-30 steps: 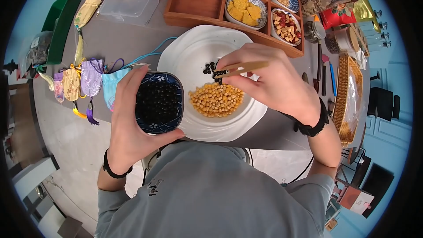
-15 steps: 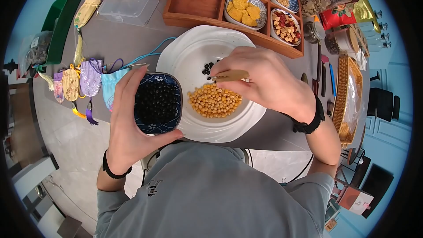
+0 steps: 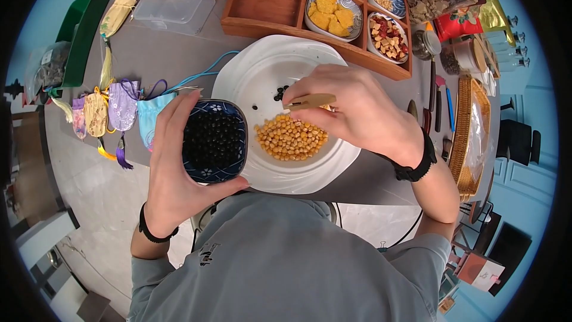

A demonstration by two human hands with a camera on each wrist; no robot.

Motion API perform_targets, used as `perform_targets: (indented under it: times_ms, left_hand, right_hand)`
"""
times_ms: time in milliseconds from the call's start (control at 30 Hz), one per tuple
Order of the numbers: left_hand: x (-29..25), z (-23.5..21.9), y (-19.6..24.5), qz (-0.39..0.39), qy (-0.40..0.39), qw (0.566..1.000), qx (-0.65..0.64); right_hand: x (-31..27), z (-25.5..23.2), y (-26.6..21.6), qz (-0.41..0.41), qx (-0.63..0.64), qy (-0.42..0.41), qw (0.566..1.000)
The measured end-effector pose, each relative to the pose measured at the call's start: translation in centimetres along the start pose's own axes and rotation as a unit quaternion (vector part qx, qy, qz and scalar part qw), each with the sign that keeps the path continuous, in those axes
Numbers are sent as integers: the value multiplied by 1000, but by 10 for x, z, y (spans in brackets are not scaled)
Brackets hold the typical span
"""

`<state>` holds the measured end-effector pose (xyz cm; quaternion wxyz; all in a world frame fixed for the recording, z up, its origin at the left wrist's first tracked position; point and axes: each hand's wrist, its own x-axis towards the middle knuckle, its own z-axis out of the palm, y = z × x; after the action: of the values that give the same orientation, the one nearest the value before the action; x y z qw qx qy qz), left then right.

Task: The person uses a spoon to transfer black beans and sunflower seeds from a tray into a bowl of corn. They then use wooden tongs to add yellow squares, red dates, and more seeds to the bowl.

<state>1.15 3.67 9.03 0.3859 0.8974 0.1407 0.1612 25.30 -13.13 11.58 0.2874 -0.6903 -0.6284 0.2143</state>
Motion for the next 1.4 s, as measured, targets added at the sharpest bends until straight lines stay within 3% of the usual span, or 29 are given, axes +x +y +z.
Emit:
perform_targets:
  times_ms: [167, 267, 367, 867, 1067, 1167, 1267, 1400]
  left_hand:
    - [1, 0, 1, 2, -2, 1000, 0]
    - [1, 0, 1, 6, 2, 1000, 0]
    - [-1, 1, -1, -5, 8, 1000, 5]
    - [-1, 1, -1, -7, 4, 1000, 3]
    - [0, 1, -1, -5, 5, 1000, 4]
    - [-1, 0, -1, -8, 5, 1000, 3]
    - [-1, 1, -1, -9, 7, 1000, 2]
    - [0, 2, -1, -7, 8, 1000, -1]
  right_hand:
    - [3, -3, -14, 47, 23, 8, 999]
    - [8, 5, -7, -23, 17, 19, 999]
    - [8, 7, -5, 2, 40, -8, 999]
    - [13, 15, -2, -38, 42, -10, 998]
    - [12, 7, -5, -51, 31, 7, 998]
    - [9, -5, -22, -1, 89, 76, 993]
    - [16, -19, -43, -91, 68, 73, 991]
    - [24, -17, -55, -117, 71, 59, 989]
